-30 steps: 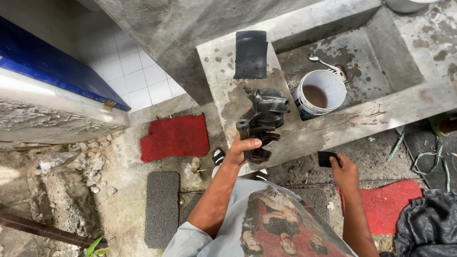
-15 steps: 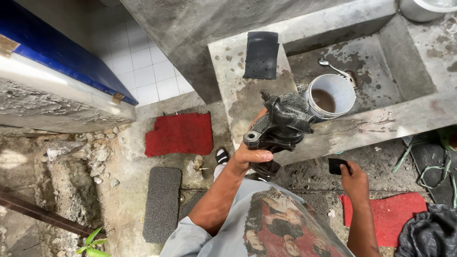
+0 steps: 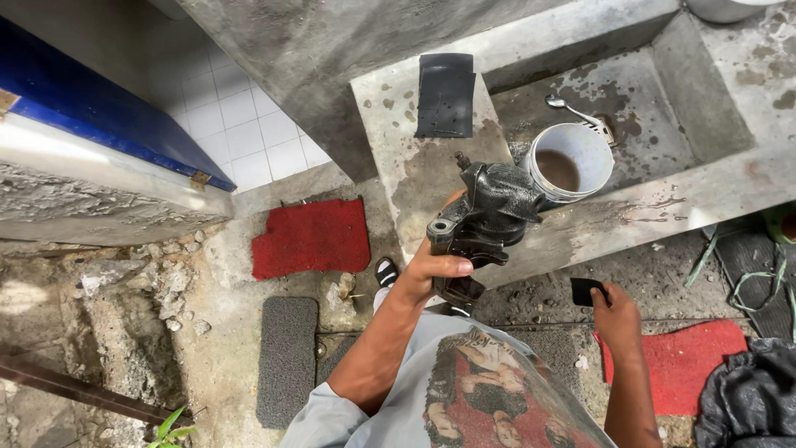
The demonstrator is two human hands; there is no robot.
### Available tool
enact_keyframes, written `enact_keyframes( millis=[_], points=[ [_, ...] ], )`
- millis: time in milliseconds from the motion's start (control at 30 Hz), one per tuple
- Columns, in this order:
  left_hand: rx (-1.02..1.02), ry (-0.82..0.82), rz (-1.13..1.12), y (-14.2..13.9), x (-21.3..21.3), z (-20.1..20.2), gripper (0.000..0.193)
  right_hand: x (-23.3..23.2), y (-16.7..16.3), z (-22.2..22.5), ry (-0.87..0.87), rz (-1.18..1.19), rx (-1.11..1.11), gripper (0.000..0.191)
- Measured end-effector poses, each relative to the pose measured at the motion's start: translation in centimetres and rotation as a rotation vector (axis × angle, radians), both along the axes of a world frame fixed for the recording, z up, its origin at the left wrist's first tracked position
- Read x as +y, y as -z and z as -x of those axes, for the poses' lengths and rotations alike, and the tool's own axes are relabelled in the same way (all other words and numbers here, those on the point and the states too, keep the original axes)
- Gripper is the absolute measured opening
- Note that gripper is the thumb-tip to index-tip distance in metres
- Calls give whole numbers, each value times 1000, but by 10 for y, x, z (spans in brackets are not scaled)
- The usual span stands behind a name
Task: The person scrubs a small metal mechanical part with a black sponge on a concrete ledge, repeatedly dipping the sponge into a white bucket of water and wiping the part from multiple angles. The person occasionally repositions the part and continues scrubbing until the end of the clip.
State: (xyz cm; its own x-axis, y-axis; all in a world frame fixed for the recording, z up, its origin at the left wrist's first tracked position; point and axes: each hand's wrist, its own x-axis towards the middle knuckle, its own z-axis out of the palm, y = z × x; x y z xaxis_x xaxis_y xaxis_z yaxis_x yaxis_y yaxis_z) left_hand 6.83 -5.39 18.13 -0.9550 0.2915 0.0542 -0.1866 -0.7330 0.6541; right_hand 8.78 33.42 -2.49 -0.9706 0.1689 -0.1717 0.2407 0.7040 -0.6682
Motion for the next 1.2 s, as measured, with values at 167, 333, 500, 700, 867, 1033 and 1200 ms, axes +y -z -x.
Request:
enact_keyframes(
  millis=[167,333,500,700,867,1033,1200],
  points=[
    [-46,-41,93,28,2,9,91,8,16,-7,-18,-76,12,25],
    [-225,-120,309,66,4,23,84,13,43,-18,-31,44,25,25],
    [-360,-169,664,116,4,38,69,9,60,-30,-40,39,-25,26],
    [-365,-118,1148,172,9,48,67,-15,39,-38,-43,23,-125,26],
    [-429,33,1334,193,22,47,75,-28,17,-35,-5,29,-143,28],
    [-393,110,1370,199,36,46,94,-26,13,-34,27,34,-208,29],
    [-350,77,1478,205,46,51,97,-22,12,-31,-49,-7,-131,25]
  ],
)
